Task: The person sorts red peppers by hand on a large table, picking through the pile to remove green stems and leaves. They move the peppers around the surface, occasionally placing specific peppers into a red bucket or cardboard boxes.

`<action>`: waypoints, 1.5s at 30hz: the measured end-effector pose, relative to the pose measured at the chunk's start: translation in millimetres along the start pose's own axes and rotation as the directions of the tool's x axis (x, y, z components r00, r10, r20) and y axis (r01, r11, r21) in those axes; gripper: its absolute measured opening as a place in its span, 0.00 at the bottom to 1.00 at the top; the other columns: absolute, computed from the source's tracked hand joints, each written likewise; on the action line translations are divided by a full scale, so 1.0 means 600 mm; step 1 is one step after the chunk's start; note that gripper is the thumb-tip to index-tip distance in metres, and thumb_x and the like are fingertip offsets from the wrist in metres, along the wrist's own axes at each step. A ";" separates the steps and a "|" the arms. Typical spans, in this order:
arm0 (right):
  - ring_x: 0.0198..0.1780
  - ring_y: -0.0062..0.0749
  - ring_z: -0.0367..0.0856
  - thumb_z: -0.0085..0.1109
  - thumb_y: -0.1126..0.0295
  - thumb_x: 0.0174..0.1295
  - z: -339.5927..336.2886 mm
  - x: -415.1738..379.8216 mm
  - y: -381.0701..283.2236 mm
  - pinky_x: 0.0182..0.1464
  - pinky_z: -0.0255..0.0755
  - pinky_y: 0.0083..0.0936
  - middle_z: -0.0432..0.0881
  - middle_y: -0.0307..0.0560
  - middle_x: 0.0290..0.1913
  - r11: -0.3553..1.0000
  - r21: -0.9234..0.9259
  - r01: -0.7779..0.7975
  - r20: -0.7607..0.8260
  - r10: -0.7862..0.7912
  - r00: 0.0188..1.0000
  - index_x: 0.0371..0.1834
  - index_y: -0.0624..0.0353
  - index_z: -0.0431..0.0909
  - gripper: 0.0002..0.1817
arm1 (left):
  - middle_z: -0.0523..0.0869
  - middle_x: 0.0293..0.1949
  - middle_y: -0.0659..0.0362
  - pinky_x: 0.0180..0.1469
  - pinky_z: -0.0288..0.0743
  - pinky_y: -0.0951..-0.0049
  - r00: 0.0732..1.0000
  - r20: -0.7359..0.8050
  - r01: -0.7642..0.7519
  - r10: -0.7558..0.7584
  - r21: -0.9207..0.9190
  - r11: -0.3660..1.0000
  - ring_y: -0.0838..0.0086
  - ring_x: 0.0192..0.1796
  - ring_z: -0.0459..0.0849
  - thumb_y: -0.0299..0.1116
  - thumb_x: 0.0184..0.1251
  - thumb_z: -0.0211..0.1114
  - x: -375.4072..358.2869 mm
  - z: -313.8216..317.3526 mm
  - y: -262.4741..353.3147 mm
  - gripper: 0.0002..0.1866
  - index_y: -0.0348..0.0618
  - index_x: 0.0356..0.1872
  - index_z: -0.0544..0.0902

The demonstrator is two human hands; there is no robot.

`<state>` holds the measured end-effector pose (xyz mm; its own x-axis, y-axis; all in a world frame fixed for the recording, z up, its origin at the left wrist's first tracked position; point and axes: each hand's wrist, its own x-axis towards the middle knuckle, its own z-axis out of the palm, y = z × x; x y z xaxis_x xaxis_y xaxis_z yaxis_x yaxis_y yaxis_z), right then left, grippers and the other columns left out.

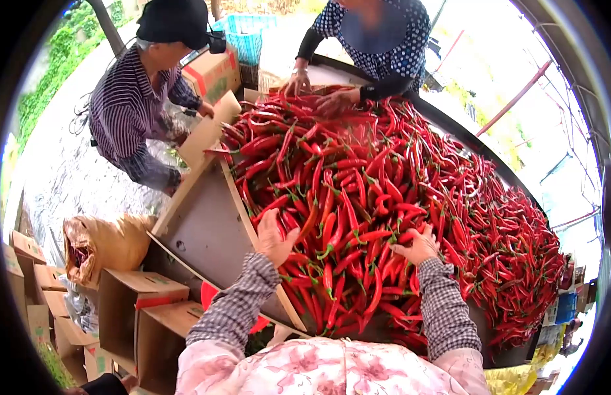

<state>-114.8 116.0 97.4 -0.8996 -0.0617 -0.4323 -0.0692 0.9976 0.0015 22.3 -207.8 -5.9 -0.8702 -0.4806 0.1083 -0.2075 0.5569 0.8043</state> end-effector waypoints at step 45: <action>0.50 0.43 0.68 0.63 0.58 0.45 0.120 -0.108 -0.090 0.51 0.56 0.47 0.74 0.34 0.50 0.846 -0.041 0.531 -0.301 -0.517 0.801 0.34 0.46 0.79 0.13 | 0.49 0.70 0.46 0.71 0.38 0.49 0.901 0.253 0.129 -0.354 0.621 0.773 0.50 0.71 0.49 0.62 0.53 0.58 0.100 0.033 0.046 0.42 0.56 0.68 0.61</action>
<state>-21.4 68.2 60.3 -0.8148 -0.5748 -0.0758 -0.5538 0.8103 -0.1916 -44.5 -208.0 11.1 -0.8233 -0.4584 -0.3348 -0.5503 0.7892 0.2728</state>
